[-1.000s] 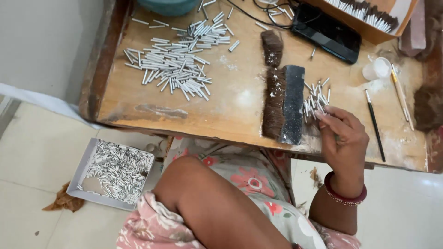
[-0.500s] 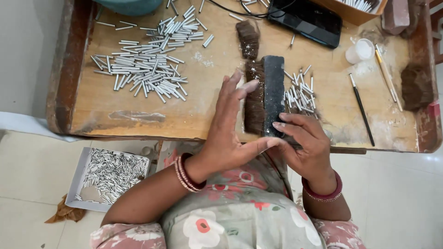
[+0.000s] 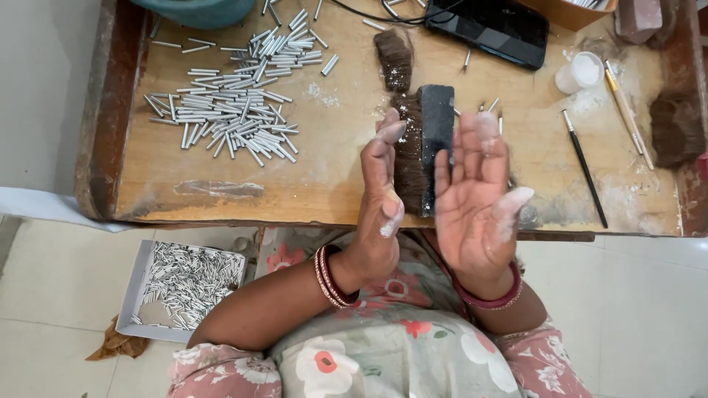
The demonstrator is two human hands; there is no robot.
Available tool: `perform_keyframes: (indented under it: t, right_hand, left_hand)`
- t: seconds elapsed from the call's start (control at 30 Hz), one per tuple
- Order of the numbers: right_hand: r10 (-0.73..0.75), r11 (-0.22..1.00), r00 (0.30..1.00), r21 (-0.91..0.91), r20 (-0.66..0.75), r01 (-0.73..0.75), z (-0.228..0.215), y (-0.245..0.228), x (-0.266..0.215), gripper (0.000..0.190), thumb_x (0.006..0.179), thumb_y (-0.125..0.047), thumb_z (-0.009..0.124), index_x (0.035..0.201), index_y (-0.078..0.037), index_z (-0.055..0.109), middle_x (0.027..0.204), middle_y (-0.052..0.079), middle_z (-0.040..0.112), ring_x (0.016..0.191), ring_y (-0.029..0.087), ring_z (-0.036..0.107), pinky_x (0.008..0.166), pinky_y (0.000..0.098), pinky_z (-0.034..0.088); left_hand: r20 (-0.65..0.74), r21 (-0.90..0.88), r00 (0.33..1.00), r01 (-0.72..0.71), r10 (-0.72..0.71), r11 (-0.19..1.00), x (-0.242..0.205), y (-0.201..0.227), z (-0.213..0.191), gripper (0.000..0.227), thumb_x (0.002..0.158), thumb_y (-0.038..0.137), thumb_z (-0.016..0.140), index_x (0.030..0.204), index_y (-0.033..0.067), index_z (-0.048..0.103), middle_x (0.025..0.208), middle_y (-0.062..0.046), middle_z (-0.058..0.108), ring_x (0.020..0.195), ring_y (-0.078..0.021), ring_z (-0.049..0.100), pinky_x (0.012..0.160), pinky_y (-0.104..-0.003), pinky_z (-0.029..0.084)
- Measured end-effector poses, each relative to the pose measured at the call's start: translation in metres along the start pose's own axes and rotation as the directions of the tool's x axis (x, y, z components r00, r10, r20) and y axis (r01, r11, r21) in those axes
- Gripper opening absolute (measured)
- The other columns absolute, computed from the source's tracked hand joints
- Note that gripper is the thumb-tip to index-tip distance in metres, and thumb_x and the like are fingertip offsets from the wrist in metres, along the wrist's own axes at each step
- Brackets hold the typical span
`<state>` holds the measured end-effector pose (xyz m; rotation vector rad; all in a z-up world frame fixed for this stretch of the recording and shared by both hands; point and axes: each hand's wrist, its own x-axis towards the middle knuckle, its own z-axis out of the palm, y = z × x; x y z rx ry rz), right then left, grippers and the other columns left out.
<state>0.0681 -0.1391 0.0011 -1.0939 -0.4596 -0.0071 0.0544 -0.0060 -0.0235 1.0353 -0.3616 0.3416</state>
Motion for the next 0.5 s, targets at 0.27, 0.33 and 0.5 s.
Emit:
perform_keyframes:
  t: [0.27,0.33,0.5]
  right_hand:
    - [0.026,0.999,0.999,0.022,-0.029,-0.025,-0.001,-0.001,0.001,0.079,0.108,-0.059,0.05,0.165,-0.01,0.025,0.177,0.011,0.014,0.164,0.02,0.016,0.136,0.0392,0.01]
    - [-0.117,0.866,0.992,-0.486,0.037,0.12,-0.01,-0.017,0.006,0.045,0.106,-0.045,0.059,0.139,-0.015,0.054,0.175,0.012,0.022,0.161,0.023,0.017,0.134,0.0419,0.003]
    - [-0.082,0.136,0.965,-0.957,0.247,0.257,-0.005,-0.025,0.011,0.011,0.096,-0.028,0.077,0.101,-0.018,0.076,0.173,0.021,0.026,0.162,0.039,0.007,0.129,0.0529,-0.007]
  left_hand:
    - [0.021,0.012,1.0,0.02,-0.02,1.0,0.009,0.013,-0.01,0.092,0.109,0.07,0.036,0.166,0.0011,0.014,0.174,-0.02,0.01,0.166,-0.0266,0.006,0.138,-0.039,0.002]
    - [-0.078,0.146,0.992,-0.085,0.098,0.986,0.008,0.019,-0.019,0.08,0.111,0.064,0.041,0.159,0.0016,0.024,0.173,-0.018,0.022,0.16,-0.0257,0.016,0.134,-0.038,0.008]
    - [-0.11,0.477,0.986,-0.056,0.122,0.877,-0.001,0.026,-0.049,0.056,0.115,0.039,0.054,0.156,0.0071,0.034,0.165,-0.018,0.033,0.155,-0.028,0.032,0.13,-0.04,0.022]
